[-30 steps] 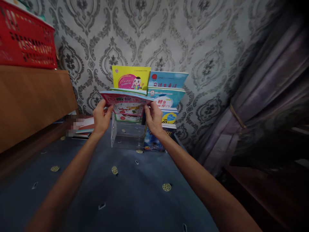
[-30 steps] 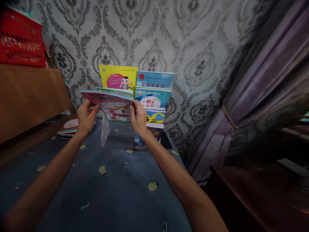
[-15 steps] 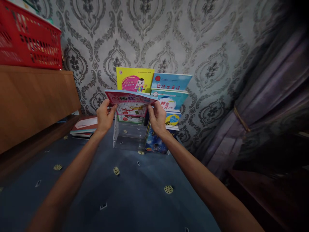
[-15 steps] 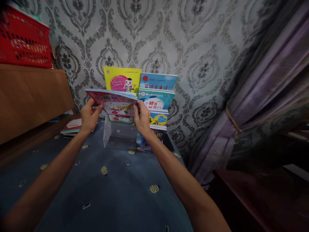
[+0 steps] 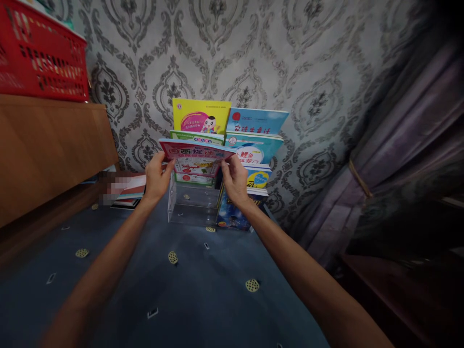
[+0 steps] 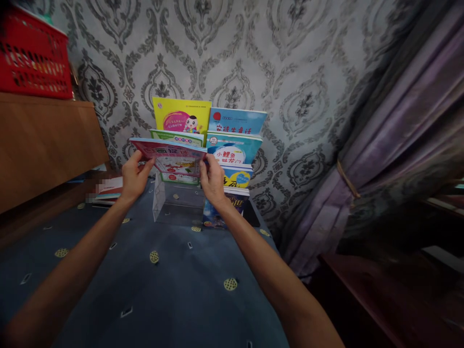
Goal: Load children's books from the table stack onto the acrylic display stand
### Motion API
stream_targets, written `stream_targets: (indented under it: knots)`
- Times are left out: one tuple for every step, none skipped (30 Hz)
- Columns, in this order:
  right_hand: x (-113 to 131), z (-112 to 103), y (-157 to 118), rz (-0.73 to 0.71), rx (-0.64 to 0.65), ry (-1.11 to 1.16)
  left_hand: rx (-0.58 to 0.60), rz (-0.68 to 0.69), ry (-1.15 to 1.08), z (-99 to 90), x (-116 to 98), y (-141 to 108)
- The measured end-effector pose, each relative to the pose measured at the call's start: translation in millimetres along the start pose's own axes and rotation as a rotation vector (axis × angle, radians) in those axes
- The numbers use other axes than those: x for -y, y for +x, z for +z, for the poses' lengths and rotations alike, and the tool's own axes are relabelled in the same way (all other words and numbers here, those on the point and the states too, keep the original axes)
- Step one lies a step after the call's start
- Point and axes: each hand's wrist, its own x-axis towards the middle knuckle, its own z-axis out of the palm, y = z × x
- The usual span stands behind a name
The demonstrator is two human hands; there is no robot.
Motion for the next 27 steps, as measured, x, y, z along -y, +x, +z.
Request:
stream_targets:
  knots:
    - [-1, 1, 0, -0.001, 0.0, 0.0, -0.007, 0.01, 0.0, 0.5, 0, 0]
    - [-1, 1, 1, -0.001, -0.003, -0.003, -0.016, 0.024, -0.001, 1.0, 0, 1]
    - [-2, 2, 2, 0.001, -0.007, -0.008, -0.024, 0.035, -0.001, 1.5, 1, 1]
    - [-3, 2, 3, 0.003, -0.01, -0.013, -0.029, 0.04, 0.001, 2.1, 1, 2]
    - [-4, 3, 4, 0.006, -0.01, -0.019, -0.033, 0.041, 0.005, 2.7, 1, 3]
    - [-4, 3, 5, 0.009, -0.004, -0.025, -0.035, 0.04, 0.011, 3.3, 2, 4]
    - [-5, 4, 6, 0.011, 0.005, -0.033, -0.037, 0.038, 0.019, 3.9, 4, 6]
    - [-6, 4, 7, 0.013, 0.016, -0.046, -0.036, 0.037, 0.029, 4.5, 5, 7]
    - [-6, 4, 8, 0.014, 0.024, -0.064, -0.032, 0.037, 0.041, 5.1, 8, 8]
    - [-7, 3, 8, 0.013, 0.029, -0.087, -0.028, 0.037, 0.055, 5.5, 10, 9]
    - [-7, 3, 9, 0.011, 0.032, -0.112, -0.021, 0.038, 0.071, 6.0, 13, 10]
    - [-8, 3, 9, 0.006, 0.033, -0.136, -0.014, 0.037, 0.088, 6.4, 16, 11]
    - [-8, 3, 9, -0.001, 0.034, -0.159, -0.008, 0.034, 0.102, 6.9, 19, 11]
    - [-9, 4, 9, -0.009, 0.035, -0.177, 0.0, 0.029, 0.113, 7.5, 22, 12]
    - [-9, 4, 9, -0.016, 0.038, -0.189, 0.005, 0.022, 0.121, 8.1, 24, 12]
    - [-10, 5, 9, -0.02, 0.039, -0.196, 0.01, 0.015, 0.127, 8.9, 27, 13]
    - [-11, 6, 9, -0.022, 0.037, -0.199, 0.012, 0.01, 0.131, 9.9, 29, 13]
    - [-12, 7, 9, -0.022, 0.033, -0.199, 0.012, 0.008, 0.134, 11.0, 30, 14]
    - [-13, 8, 9, -0.021, 0.029, -0.196, 0.011, 0.009, 0.139, 12.2, 32, 15]
    - [-14, 9, 9, -0.021, 0.027, -0.193, 0.011, 0.011, 0.145, 13.4, 34, 16]
    - [-15, 10, 9, -0.023, 0.027, -0.192, 0.015, 0.011, 0.156, 14.6, 35, 18]
    - [-16, 11, 9, -0.028, 0.027, -0.197, 0.025, 0.007, 0.174, 15.6, 36, 19]
    - [-17, 12, 8, -0.033, 0.029, -0.207, 0.041, -0.005, 0.203, 16.5, 36, 20]
    - [-18, 12, 8, -0.037, 0.034, -0.22, 0.063, -0.024, 0.239, 17.2, 36, 21]
    - [-18, 13, 8, -0.04, 0.04, -0.233, 0.088, -0.048, 0.279, 17.6, 36, 21]
    - [-19, 14, 8, -0.042, 0.046, -0.244, 0.11, -0.075, 0.316, 17.9, 36, 22]
    - [-21, 16, 7, -0.043, 0.053, -0.25, 0.124, -0.102, 0.345, 18.1, 35, 21]
